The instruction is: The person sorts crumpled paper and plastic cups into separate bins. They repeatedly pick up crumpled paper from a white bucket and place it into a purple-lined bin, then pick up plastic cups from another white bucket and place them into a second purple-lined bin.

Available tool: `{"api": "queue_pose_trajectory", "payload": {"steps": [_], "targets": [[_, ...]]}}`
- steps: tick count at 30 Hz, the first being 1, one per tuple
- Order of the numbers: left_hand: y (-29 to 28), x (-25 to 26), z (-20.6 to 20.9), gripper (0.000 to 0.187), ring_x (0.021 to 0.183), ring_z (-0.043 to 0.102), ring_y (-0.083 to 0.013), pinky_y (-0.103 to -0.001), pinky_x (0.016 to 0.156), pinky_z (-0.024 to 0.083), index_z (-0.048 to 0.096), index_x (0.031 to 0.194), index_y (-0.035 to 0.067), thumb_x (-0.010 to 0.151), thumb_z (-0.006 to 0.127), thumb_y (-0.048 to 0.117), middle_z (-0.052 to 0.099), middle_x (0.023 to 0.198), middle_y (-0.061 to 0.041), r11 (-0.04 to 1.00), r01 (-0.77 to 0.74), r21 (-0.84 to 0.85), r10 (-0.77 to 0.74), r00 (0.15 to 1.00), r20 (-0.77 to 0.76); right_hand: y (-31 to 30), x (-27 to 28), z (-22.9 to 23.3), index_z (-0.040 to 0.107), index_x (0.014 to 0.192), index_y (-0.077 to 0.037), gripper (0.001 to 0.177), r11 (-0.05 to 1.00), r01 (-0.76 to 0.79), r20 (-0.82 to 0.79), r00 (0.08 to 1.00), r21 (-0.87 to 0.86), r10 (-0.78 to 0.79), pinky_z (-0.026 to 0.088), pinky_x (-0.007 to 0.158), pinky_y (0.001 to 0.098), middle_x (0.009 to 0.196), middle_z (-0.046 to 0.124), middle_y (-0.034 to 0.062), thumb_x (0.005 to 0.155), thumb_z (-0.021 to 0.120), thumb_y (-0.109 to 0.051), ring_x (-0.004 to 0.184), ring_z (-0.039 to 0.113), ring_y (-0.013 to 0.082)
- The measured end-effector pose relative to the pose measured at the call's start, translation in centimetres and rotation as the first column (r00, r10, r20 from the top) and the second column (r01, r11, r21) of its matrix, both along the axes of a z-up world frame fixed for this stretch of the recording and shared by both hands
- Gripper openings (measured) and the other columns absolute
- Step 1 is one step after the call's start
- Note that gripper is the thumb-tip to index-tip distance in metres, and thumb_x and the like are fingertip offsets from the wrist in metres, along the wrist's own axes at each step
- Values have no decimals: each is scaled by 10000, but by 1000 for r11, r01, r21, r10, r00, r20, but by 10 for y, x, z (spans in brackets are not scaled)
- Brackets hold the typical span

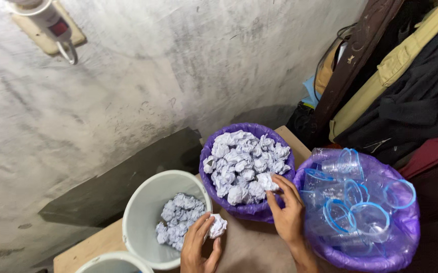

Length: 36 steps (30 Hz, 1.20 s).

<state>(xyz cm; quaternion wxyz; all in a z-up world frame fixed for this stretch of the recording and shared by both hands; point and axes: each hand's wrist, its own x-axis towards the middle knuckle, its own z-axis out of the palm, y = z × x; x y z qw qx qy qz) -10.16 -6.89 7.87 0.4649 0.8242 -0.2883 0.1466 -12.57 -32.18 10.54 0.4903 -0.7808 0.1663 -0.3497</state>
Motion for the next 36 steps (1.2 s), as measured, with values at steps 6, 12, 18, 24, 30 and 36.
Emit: {"api": "queue_pose_trajectory", "payload": {"steps": [6, 12, 18, 24, 30, 36], "targets": [[-17, 29, -24, 612, 1163, 701, -337, -418, 990, 530, 691, 1230, 59, 624, 781, 42, 688, 1291, -181, 998, 52, -28, -51, 997, 55, -24, 57, -1, 639, 1275, 26, 415, 953, 99, 32, 995, -286, -93, 563, 936, 395, 1261, 698, 191, 880, 742, -54, 1145, 693, 312], [-20, 49, -41, 626, 1133, 703, -339, -424, 974, 521, 694, 1219, 54, 602, 797, 56, 687, 1266, -187, 997, 82, -7, -82, 996, 31, -56, 124, -10, 639, 1220, 41, 359, 919, 131, -9, 989, -373, -144, 554, 934, 443, 1220, 705, 230, 897, 738, -81, 1117, 690, 386], [-17, 63, -44, 616, 1123, 711, -324, -426, 965, 531, 705, 1214, 75, 605, 792, 60, 703, 1261, -165, 998, 53, 15, -53, 998, 19, -79, 171, -24, 641, 1213, 41, 321, 909, 100, -25, 992, -405, -120, 536, 936, 460, 1197, 702, 253, 924, 720, -74, 1104, 676, 423], [-17, 71, -31, 620, 1142, 698, -348, -449, 959, 526, 685, 1240, 48, 627, 776, 45, 676, 1284, -183, 996, 81, 23, -81, 997, 3, -85, 194, -47, 696, 1129, 28, 237, 912, -48, -205, 978, -408, -40, 532, 926, 468, 1112, 731, 237, 933, 684, -104, 1061, 682, 424], [-21, 74, -11, 603, 1148, 692, -346, -439, 963, 527, 683, 1244, 55, 648, 771, 38, 671, 1302, -187, 997, 68, 32, -67, 997, -42, -80, 178, -36, 686, 1178, 46, 252, 934, -25, -146, 989, -356, -29, 531, 950, 448, 1154, 717, 247, 968, 641, -84, 1090, 681, 418], [-34, 84, 16, 533, 1190, 646, -354, -458, 1001, 481, 662, 1264, 33, 741, 760, 46, 653, 1326, -184, 995, 68, 68, -66, 997, -35, -56, 131, -4, 686, 1195, 40, 251, 945, 63, -54, 995, -322, -84, 538, 967, 435, 1192, 728, 220, 981, 633, -80, 1115, 701, 373]]}}
